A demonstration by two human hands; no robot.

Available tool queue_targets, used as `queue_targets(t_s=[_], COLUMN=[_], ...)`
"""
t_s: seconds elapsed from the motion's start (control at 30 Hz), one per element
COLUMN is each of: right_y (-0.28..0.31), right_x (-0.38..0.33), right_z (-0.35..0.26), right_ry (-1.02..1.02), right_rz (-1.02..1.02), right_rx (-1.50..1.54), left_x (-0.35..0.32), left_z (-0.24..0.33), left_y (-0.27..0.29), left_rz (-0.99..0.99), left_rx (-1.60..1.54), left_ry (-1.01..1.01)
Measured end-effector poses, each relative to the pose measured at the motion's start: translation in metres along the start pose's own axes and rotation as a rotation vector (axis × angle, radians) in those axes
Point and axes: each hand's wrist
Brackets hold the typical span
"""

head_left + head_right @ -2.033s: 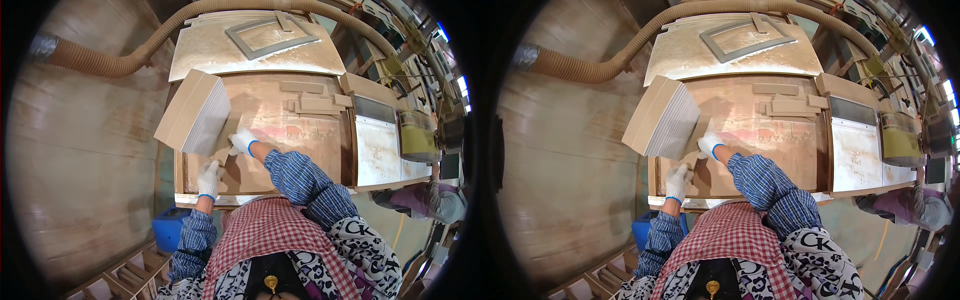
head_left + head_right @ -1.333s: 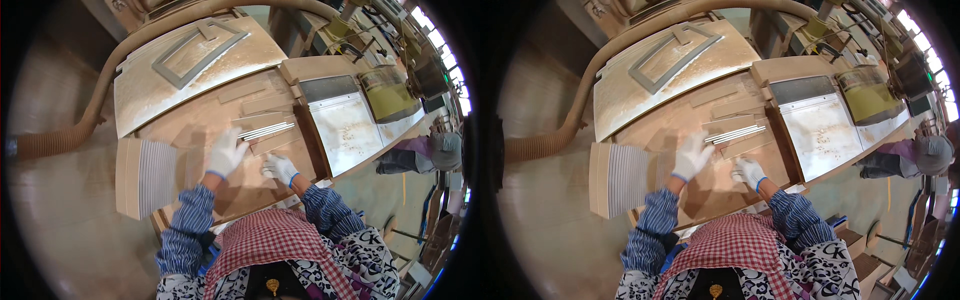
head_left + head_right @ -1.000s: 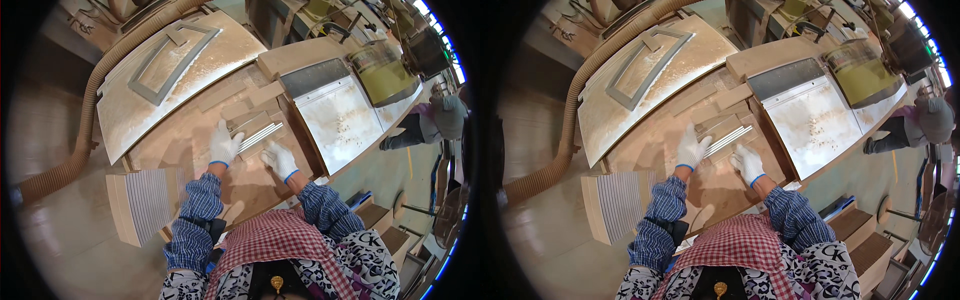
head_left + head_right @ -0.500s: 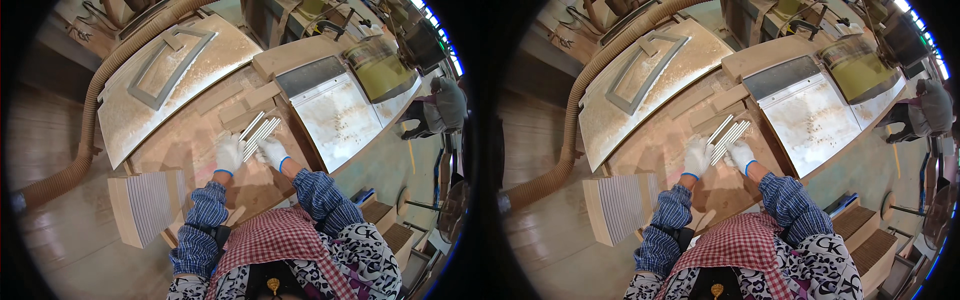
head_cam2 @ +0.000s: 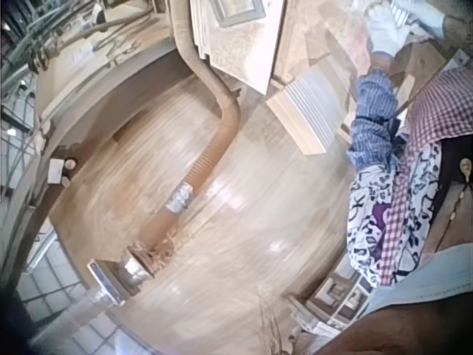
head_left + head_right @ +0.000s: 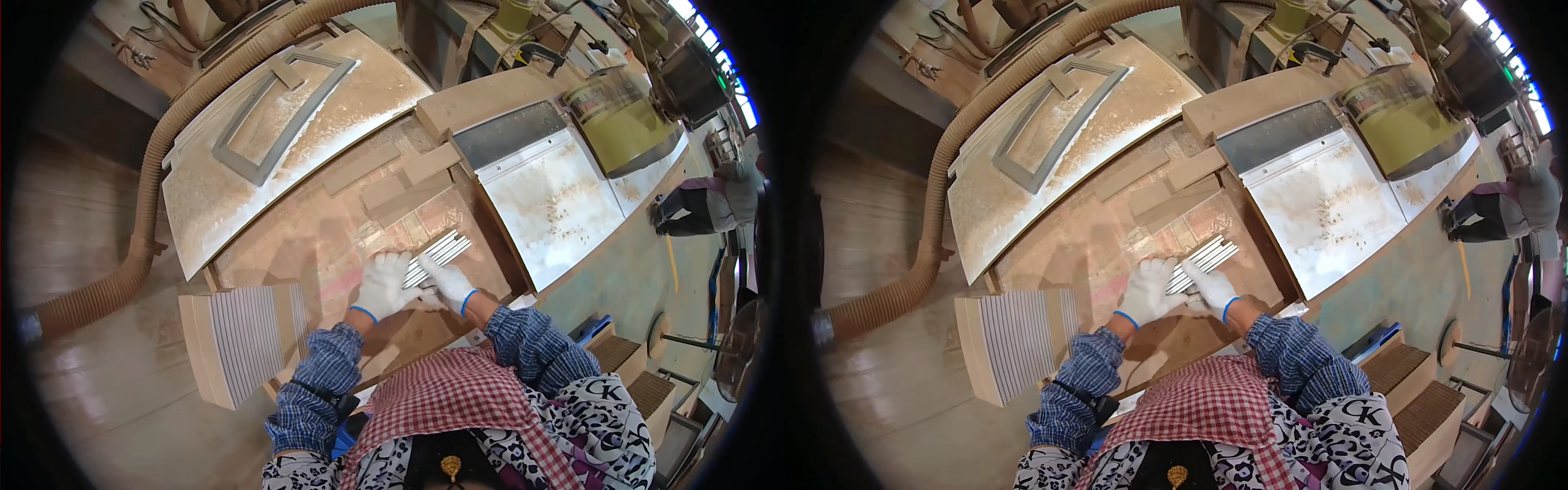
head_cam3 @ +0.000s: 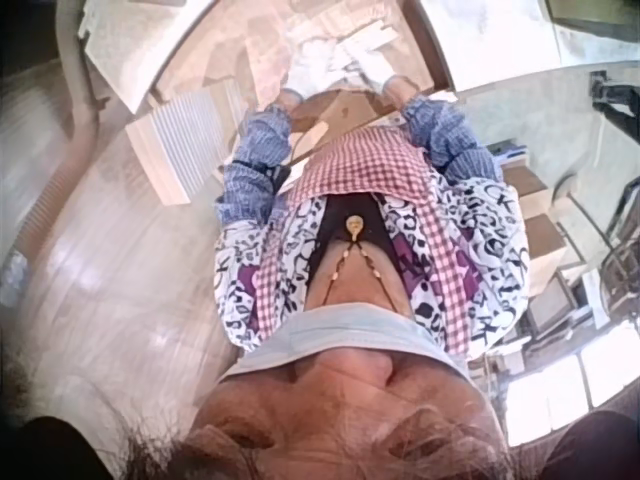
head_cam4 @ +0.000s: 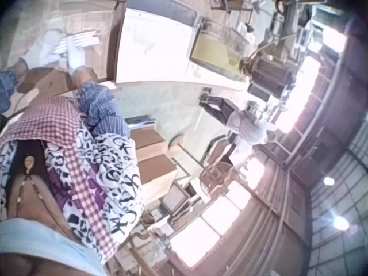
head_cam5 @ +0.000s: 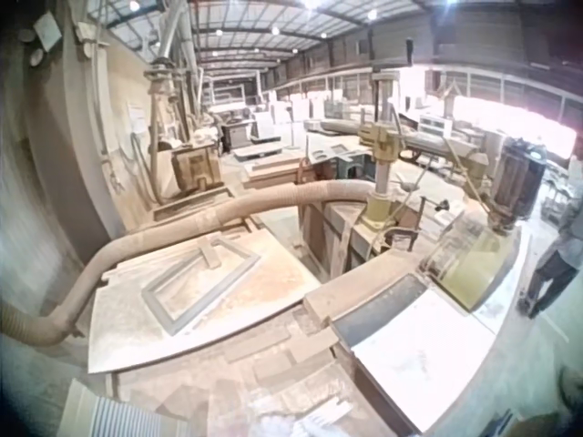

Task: The recorder is picking up stacks of thin wooden blocks from a pallet and organizing them into neat piles on a workbench in a furniture factory.

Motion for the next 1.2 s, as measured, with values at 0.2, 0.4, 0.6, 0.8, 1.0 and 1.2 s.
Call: queue_targets(t_s=[0.2,0.4,0.6,0.8,1.0,1.2], right_y=[-0.004,-0.005,0.004,-0.002,-0.002,-0.001], right_x=[0.008,0.005,0.010,0.008,0.008,0.029], right_z=[-0.005,-0.003,-0.007,-0.012,-0.007,0.007], right_ry=[-0.140,-0.144,-0.118,-0.163,-0.045,0.059], right_rz=[-0.009,-0.127,-0.055,-0.126,-0.042,-0.080], right_rx=[0.213,0.238,0.116,0.139,-0.043,-0.098], left_x=[0.085,0.144,0.120,0.096,0.079,0.062], left_z=[-0.068,-0.122,-0.091,-0.062,-0.024,-0.018], left_y=[0.040,0.038,0.016,0.002,0.012,0.015], left_rz=[0.337,-0.375,-0.366,-0.221,-0.171,-0.071], left_rx=[-0.064,-0.375,-0.590,-0.367,-0.177,-0.021], left_ry=[0.128,0.372,0.369,0.407,0.361,0.311])
Point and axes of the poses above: each hand's wrist, its own x-axis towards the middle knuckle, its own y-axis out of the back of the hand, z = x × y, and after that the axes turned 1 degree about -y, right-handed
